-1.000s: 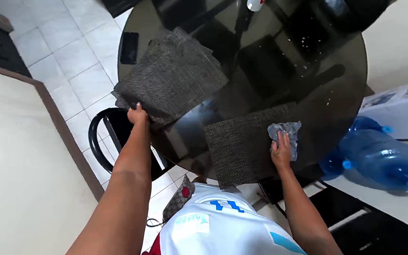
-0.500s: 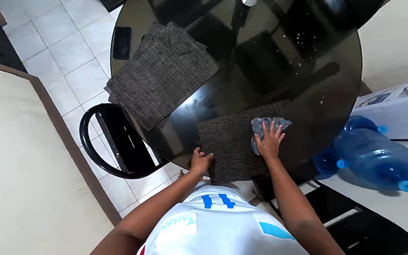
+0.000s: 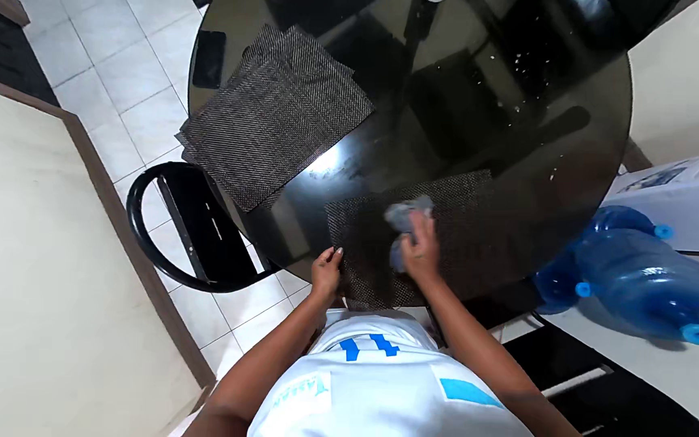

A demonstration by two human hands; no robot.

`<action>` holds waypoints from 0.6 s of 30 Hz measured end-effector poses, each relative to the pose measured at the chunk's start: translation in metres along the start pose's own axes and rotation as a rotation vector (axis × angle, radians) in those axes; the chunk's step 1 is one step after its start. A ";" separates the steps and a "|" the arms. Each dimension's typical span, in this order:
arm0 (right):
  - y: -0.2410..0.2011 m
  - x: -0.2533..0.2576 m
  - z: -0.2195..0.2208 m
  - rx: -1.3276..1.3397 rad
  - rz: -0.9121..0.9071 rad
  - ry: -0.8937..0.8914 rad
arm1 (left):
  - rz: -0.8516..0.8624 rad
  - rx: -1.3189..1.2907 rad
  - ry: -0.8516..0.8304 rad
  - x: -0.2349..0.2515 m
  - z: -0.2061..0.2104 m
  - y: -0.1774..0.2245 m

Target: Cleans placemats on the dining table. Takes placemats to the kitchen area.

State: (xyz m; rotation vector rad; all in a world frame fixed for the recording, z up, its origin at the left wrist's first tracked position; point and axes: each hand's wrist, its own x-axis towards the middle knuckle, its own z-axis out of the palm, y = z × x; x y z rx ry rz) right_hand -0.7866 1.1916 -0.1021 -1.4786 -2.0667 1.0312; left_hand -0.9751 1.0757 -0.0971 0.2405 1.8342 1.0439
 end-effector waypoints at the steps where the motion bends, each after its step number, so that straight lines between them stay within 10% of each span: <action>1: -0.018 0.002 0.022 -0.118 -0.117 -0.161 | -0.042 0.040 -0.044 0.005 -0.005 -0.004; 4: -0.043 0.010 0.088 -0.304 -0.345 -0.562 | -0.119 0.084 -0.076 0.017 -0.009 -0.013; 7: -0.031 0.026 0.099 -0.320 -0.512 -0.537 | -0.115 0.079 -0.050 0.023 -0.014 -0.011; 18: 0.164 0.151 -0.125 -0.481 0.026 0.000 | -0.140 0.040 -0.011 0.026 -0.012 -0.015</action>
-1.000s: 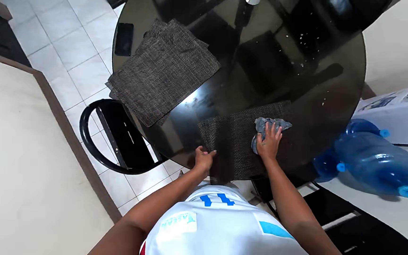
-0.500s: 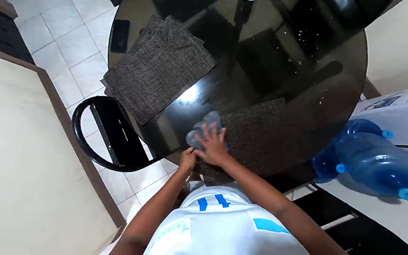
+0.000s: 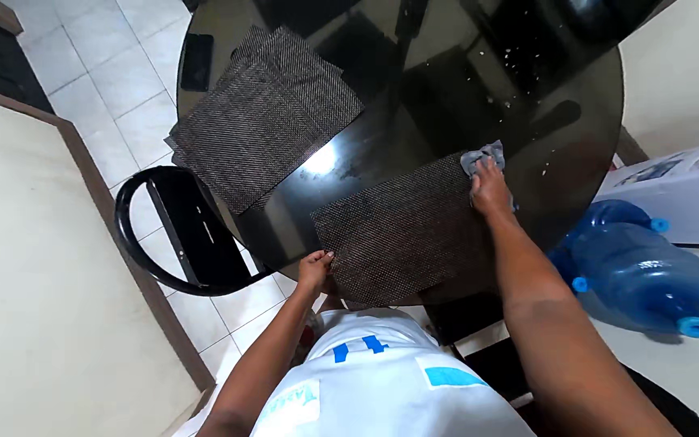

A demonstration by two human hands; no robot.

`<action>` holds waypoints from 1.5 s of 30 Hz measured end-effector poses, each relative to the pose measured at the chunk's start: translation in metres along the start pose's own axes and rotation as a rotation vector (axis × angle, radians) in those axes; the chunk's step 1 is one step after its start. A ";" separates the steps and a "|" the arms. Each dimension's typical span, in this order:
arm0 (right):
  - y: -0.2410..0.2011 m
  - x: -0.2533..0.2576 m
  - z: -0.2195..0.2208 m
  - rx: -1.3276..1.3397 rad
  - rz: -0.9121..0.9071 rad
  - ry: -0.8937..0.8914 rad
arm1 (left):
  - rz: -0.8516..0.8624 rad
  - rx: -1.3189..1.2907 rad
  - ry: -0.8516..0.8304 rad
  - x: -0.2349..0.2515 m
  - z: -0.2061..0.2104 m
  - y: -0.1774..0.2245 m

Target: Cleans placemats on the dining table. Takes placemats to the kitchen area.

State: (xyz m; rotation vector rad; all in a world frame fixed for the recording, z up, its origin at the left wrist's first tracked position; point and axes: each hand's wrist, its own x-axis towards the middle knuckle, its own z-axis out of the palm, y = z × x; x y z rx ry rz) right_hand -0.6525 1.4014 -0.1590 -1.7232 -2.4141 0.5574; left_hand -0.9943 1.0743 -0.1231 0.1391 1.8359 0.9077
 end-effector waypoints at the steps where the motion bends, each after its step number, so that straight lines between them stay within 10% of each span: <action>1: -0.018 -0.004 -0.003 0.043 0.004 0.049 | -0.008 -0.025 0.008 0.000 0.001 -0.001; 4: -0.151 -0.068 0.000 0.231 -0.147 0.071 | -0.014 -0.093 0.049 -0.004 0.009 0.001; 8: -0.257 -0.199 0.083 0.225 -0.593 -0.422 | 0.079 0.016 0.118 -0.010 0.011 -0.001; 11: -0.227 -0.206 0.090 0.146 -0.635 -0.470 | 0.117 0.175 0.110 -0.005 0.001 -0.001; 20: 0.044 -0.139 -0.005 -0.070 0.072 -0.041 | 0.096 0.190 0.096 0.001 -0.010 -0.002; 22: 0.048 -0.119 -0.016 -0.024 0.103 0.057 | 0.140 0.258 0.073 0.006 -0.016 -0.001; 28: -0.223 -0.134 0.051 0.237 -0.525 -0.184 | 0.092 0.267 -0.010 -0.001 -0.008 0.004; 32: -0.279 -0.130 0.113 0.259 -0.857 -0.486 | 0.035 0.224 0.056 -0.008 -0.011 0.006; 40: -0.074 -0.038 0.023 -0.026 -0.137 -0.046 | 0.076 0.164 0.131 -0.010 -0.020 0.022; 45: 0.019 -0.057 -0.032 0.231 0.206 0.224 | 0.688 0.392 0.107 -0.048 0.005 0.119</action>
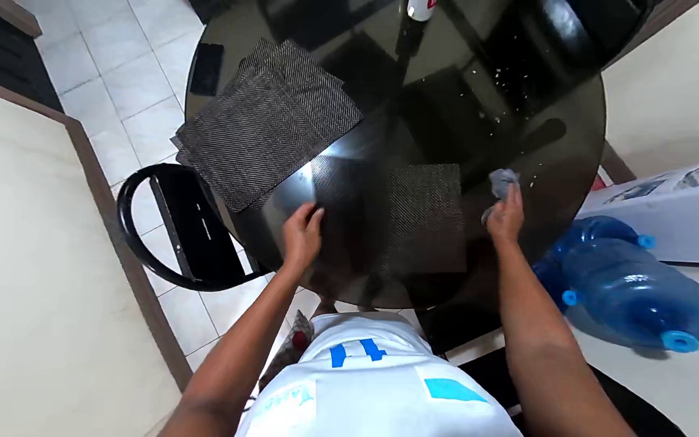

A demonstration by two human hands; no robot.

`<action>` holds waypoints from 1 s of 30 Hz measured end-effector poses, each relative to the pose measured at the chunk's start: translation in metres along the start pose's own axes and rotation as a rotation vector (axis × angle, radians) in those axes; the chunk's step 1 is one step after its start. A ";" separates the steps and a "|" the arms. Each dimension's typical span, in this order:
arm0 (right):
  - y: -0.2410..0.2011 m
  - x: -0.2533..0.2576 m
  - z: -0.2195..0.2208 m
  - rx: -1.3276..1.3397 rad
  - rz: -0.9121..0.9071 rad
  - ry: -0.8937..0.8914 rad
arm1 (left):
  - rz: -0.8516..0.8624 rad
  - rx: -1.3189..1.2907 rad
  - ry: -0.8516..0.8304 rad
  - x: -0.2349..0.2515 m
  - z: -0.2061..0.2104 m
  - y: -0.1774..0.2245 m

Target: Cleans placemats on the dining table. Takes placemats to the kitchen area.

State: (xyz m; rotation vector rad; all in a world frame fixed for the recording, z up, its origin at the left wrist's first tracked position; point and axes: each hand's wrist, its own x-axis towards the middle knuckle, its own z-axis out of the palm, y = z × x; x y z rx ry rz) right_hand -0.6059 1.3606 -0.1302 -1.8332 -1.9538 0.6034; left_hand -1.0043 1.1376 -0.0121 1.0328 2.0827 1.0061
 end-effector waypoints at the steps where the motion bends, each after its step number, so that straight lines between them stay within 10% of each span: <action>1: -0.002 -0.009 -0.009 0.145 0.096 0.070 | 0.217 0.057 0.010 0.005 0.005 0.032; 7: -0.011 -0.054 -0.046 1.012 0.427 0.384 | 1.336 0.099 -0.145 -0.010 0.022 0.171; 10: 0.002 -0.067 -0.065 1.153 0.472 0.468 | 1.444 0.196 -0.298 -0.023 0.000 0.156; 14: 0.006 -0.082 -0.078 1.190 0.455 0.501 | 1.094 0.308 -0.257 -0.025 -0.019 0.039; 19: -0.059 -0.097 -0.052 0.867 0.293 0.251 | 0.165 0.193 0.045 -0.043 -0.005 -0.118; 25: -0.188 -0.152 0.083 0.299 -0.542 -0.315 | -0.452 -0.547 0.336 -0.065 0.033 -0.127; 30: -0.236 -0.190 0.173 -0.076 -0.907 -0.808 | -0.637 -0.498 0.278 -0.055 0.035 -0.115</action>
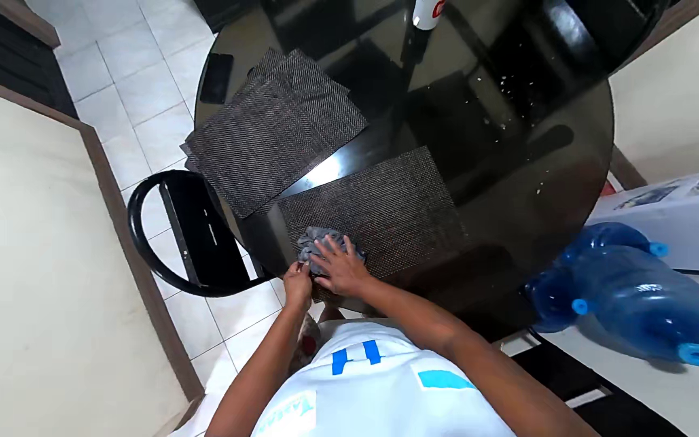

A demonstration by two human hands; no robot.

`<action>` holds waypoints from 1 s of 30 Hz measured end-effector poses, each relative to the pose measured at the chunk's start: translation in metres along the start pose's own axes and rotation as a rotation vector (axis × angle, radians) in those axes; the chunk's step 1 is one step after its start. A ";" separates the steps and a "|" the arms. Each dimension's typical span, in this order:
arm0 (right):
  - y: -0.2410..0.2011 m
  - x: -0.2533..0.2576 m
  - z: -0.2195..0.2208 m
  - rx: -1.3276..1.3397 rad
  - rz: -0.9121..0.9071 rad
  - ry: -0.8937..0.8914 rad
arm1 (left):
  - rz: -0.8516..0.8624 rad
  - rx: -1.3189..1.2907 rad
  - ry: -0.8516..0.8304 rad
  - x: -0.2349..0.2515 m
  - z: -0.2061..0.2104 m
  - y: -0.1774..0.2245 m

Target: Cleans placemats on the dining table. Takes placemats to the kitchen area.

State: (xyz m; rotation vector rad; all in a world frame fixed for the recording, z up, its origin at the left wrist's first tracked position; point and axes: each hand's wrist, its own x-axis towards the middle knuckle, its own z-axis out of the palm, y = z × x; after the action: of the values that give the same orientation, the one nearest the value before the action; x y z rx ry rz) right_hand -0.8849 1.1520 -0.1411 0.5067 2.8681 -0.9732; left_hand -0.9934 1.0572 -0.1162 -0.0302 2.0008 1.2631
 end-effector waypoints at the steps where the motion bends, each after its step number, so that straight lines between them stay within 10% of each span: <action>1: 0.003 0.001 0.004 -0.004 -0.006 0.025 | -0.049 -0.015 -0.017 0.004 -0.002 0.005; 14: 0.248 -0.136 -0.122 -0.147 0.729 0.549 | -0.098 -0.076 -0.108 0.013 -0.001 0.005; 18: 0.163 -0.064 -0.129 -0.036 0.549 0.683 | -0.075 -0.017 -0.115 0.015 -0.002 0.004; 23: 0.020 0.039 -0.028 -0.031 -0.144 0.039 | -0.061 0.126 -0.075 0.006 -0.006 0.001; 26: 0.030 0.056 -0.031 -0.033 -0.202 -0.036 | -0.058 0.139 -0.022 0.005 -0.020 0.008; 30: 0.124 0.037 -0.094 -0.122 0.162 0.152 | -0.052 0.115 -0.015 0.008 -0.033 0.020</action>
State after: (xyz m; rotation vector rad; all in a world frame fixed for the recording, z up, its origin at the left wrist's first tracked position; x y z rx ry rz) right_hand -0.8756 1.3118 -0.1440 0.8195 2.9358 -0.7601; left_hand -1.0262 1.0444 -0.0979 -0.0168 2.0430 1.1115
